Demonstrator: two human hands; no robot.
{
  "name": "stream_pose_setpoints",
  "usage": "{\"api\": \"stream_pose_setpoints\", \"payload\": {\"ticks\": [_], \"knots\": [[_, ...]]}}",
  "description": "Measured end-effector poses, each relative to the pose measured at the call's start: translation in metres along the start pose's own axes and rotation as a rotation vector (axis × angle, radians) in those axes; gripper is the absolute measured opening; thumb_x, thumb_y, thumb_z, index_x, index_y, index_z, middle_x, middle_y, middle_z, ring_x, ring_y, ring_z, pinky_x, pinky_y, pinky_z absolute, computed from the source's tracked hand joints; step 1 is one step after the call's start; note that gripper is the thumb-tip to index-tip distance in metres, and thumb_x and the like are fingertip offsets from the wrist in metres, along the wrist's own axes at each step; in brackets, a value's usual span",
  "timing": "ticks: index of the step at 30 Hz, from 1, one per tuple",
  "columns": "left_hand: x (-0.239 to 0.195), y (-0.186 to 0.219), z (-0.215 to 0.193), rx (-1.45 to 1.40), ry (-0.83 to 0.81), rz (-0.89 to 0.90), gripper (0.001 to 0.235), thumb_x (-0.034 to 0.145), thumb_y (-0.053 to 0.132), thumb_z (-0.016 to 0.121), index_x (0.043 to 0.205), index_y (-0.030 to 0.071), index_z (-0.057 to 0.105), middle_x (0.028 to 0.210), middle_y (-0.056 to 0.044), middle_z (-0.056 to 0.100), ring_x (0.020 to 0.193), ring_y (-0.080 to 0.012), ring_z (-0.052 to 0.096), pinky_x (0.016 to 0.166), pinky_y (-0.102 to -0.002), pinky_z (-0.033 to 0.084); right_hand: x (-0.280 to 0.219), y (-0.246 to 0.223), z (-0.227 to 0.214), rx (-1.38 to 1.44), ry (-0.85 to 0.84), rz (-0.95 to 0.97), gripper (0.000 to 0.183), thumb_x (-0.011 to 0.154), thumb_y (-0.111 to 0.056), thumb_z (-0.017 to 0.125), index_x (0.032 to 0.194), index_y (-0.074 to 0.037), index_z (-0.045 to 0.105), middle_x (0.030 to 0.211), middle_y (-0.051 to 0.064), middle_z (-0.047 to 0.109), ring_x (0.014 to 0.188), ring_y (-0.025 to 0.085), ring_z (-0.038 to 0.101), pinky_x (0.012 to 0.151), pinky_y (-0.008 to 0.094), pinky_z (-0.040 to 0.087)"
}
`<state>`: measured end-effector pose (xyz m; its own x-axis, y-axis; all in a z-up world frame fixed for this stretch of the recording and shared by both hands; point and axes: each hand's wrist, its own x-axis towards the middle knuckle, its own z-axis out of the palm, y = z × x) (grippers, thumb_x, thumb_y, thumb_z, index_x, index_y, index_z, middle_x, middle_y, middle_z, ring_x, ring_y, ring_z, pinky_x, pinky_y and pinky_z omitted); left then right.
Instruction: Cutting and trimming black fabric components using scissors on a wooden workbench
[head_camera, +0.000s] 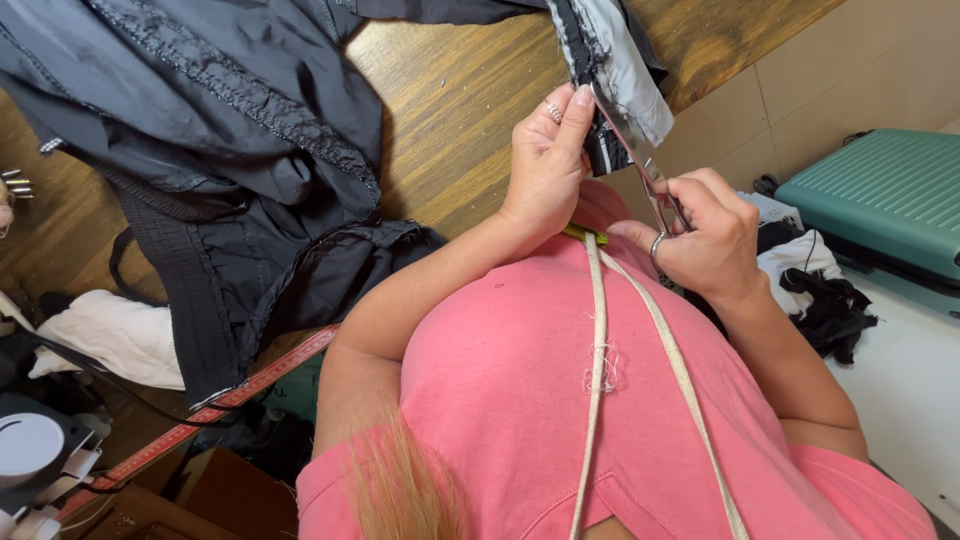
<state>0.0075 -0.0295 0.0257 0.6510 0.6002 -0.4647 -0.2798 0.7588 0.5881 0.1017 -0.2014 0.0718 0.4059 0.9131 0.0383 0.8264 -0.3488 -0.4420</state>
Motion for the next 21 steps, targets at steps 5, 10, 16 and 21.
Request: {"api": "stream_pose_setpoints", "payload": {"ticks": [5,10,16,21], "knots": [[-0.004,-0.011,-0.004,-0.05,-0.088,0.042,0.019,0.107,0.026,0.056,0.103,0.012,0.067,0.084,0.003,0.07,0.069,-0.0041,0.063,0.057,-0.02,0.056,0.014,-0.008,-0.005,0.01,-0.039,0.047,0.056,0.08,-0.044,0.1,0.103,-0.001,0.072,0.086,0.005,0.058,0.057,0.013,0.045,0.062,0.032,0.046],[-0.004,-0.014,-0.008,-0.062,-0.102,0.045,0.02,0.108,0.026,0.056,0.104,0.01,0.067,0.085,0.003,0.068,0.07,-0.0042,0.061,0.059,-0.022,0.056,0.008,0.002,0.005,-0.172,0.004,0.03,0.052,0.086,-0.052,0.097,0.104,-0.011,0.071,0.091,0.001,0.06,0.057,0.014,0.05,0.058,0.036,0.046],[0.001,0.013,-0.016,-0.179,-0.11,0.003,0.01,0.097,0.02,0.067,0.097,0.012,0.06,0.083,0.003,0.057,0.068,-0.0068,0.053,0.055,-0.021,0.046,0.001,0.012,0.002,-0.181,-0.002,-0.038,0.045,0.088,-0.046,0.099,0.1,-0.013,0.071,0.087,-0.001,0.06,0.06,0.013,0.051,0.057,0.034,0.044],[0.008,0.023,-0.023,-0.088,-0.046,-0.007,0.017,0.095,0.021,0.067,0.081,0.012,0.064,0.072,0.004,0.064,0.065,-0.005,0.061,0.058,-0.025,0.059,0.009,0.005,-0.003,-0.019,-0.064,-0.116,0.05,0.084,-0.043,0.097,0.103,-0.005,0.07,0.085,0.004,0.06,0.067,0.018,0.055,0.063,0.035,0.046]]}}
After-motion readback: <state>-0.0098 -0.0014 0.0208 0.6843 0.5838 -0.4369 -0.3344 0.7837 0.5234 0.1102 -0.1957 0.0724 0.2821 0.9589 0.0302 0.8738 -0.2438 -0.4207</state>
